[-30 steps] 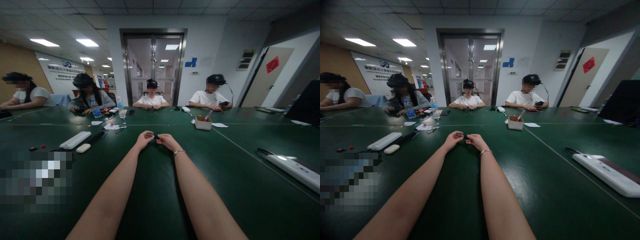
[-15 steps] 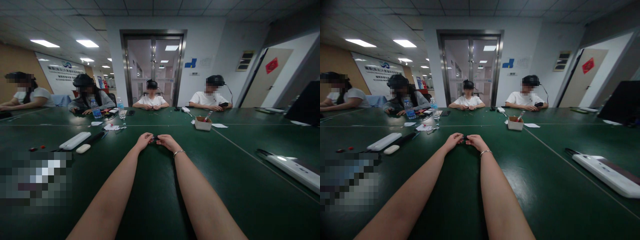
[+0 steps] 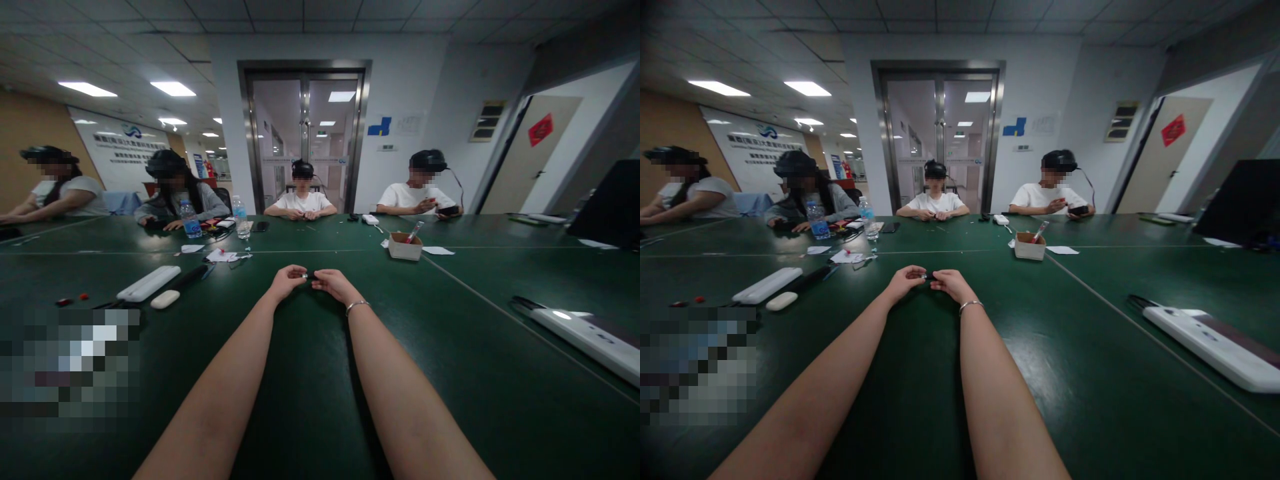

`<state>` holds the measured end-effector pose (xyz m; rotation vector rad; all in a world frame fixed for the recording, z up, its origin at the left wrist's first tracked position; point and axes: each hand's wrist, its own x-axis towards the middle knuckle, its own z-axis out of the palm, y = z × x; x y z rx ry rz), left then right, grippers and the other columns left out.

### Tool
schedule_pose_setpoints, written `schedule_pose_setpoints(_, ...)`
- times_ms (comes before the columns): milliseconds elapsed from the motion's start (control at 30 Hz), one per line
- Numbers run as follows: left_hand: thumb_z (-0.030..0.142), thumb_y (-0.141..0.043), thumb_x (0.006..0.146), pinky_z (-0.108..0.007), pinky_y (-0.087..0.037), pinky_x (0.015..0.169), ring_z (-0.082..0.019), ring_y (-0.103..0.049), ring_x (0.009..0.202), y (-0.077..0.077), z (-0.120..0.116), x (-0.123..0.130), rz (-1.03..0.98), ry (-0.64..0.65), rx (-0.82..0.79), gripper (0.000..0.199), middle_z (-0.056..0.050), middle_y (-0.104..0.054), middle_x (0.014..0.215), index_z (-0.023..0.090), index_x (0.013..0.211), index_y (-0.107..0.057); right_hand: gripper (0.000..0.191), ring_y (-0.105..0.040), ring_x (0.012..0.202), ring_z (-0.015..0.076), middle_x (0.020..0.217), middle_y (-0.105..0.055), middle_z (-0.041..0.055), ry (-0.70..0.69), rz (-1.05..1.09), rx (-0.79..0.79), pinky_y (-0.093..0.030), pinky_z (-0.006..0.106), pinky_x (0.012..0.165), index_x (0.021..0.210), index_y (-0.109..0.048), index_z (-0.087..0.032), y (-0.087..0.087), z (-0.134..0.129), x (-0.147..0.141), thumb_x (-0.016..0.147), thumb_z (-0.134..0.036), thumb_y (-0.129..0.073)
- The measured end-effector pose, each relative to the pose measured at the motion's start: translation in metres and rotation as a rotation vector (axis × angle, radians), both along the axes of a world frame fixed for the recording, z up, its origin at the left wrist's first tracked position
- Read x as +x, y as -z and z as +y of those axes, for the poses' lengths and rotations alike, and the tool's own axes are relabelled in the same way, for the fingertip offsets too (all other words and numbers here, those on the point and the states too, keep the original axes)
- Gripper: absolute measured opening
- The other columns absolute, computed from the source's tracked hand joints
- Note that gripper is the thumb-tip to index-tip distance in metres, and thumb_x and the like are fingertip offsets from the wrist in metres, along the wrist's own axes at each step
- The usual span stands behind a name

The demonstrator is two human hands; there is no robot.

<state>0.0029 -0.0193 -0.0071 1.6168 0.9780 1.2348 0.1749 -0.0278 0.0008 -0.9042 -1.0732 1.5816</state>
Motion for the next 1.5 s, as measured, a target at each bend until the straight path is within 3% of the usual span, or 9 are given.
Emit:
schedule_pose_setpoints(133, 0.031, -0.072, 0.062, -0.031, -0.047, 0.076, -0.017, -0.061, 0.083, 0.0001, 0.0009, 0.0027, 0.021, -0.019, -0.064, 0.037, -0.009, -0.066, 0.092, 0.014, 0.093, -0.062, 0.005, -0.061, 0.055, 0.0109, 0.062, -0.061, 0.0056, -0.001, -0.004, 0.003, -0.056, 0.023, 0.058, 0.071, -0.062, -0.007, -0.0001, 0.0003, 0.0000, 0.075, -0.007, -0.063)
schedule_pose_setpoints(300, 0.037, -0.061, 0.073, -0.025, -0.045, 0.060, -0.013, -0.060, 0.067, 0.0011, 0.0020, 0.0054, 0.038, -0.062, -0.166, 0.032, -0.006, -0.065, 0.076, 0.013, 0.093, -0.061, 0.005, -0.061, 0.055, 0.0111, 0.061, -0.061, 0.0053, -0.005, -0.005, 0.011, -0.055, 0.023, 0.058, 0.070, -0.062, -0.007, 0.0000, 0.0003, -0.0004, 0.075, -0.007, -0.063)
schedule_pose_setpoints(500, 0.028, -0.068, 0.066, -0.028, -0.047, 0.065, -0.015, -0.060, 0.073, 0.0016, 0.0001, 0.0027, 0.038, -0.048, -0.079, 0.033, -0.006, -0.065, 0.080, 0.014, 0.095, -0.061, 0.005, -0.061, 0.055, 0.0108, 0.061, -0.061, 0.0043, 0.009, 0.004, 0.009, -0.055, 0.023, 0.059, 0.070, -0.061, -0.007, 0.0001, -0.0003, -0.0007, 0.074, -0.007, -0.064)
schedule_pose_setpoints(733, 0.016, -0.071, 0.059, -0.035, -0.045, 0.086, -0.016, -0.060, 0.087, 0.0029, 0.0022, -0.0012, 0.010, -0.002, 0.025, 0.032, -0.008, -0.065, 0.092, 0.014, 0.091, -0.063, 0.004, -0.061, 0.054, 0.0109, 0.062, -0.062, 0.0057, -0.006, -0.002, 0.008, -0.055, 0.022, 0.058, 0.071, -0.061, -0.007, 0.0009, 0.0006, -0.0007, 0.075, -0.007, -0.063)
schedule_pose_setpoints(867, 0.018, -0.071, 0.060, -0.033, -0.045, 0.084, -0.015, -0.059, 0.085, 0.0043, 0.0040, -0.0023, 0.028, -0.013, 0.030, 0.037, -0.006, -0.064, 0.090, 0.015, 0.095, -0.063, 0.004, -0.062, 0.056, 0.0113, 0.062, -0.061, 0.0058, -0.019, 0.008, 0.011, -0.056, 0.023, 0.059, 0.071, -0.062, -0.007, 0.0044, 0.0043, 0.0002, 0.076, -0.007, -0.062)
schedule_pose_setpoints(1100, 0.039, -0.061, 0.074, -0.027, -0.047, 0.063, -0.012, -0.059, 0.066, 0.0020, 0.0029, 0.0031, 0.017, -0.023, -0.188, 0.032, -0.005, -0.063, 0.074, 0.013, 0.093, -0.061, 0.005, -0.061, 0.056, 0.0111, 0.063, -0.061, 0.0052, -0.021, -0.007, 0.019, -0.056, 0.023, 0.059, 0.071, -0.062, -0.008, 0.0049, 0.0048, 0.0007, 0.074, -0.009, -0.064)
schedule_pose_setpoints(1500, 0.026, -0.069, 0.063, -0.024, -0.046, 0.060, -0.014, -0.058, 0.076, 0.0005, -0.0024, 0.0001, 0.030, -0.014, -0.059, 0.037, -0.006, -0.061, 0.084, 0.015, 0.098, -0.060, 0.007, -0.061, 0.054, 0.0109, 0.059, -0.061, 0.0048, -0.010, 0.001, 0.009, -0.055, 0.022, 0.058, 0.069, -0.061, -0.008, 0.0008, 0.0001, -0.0010, 0.075, -0.007, -0.063)
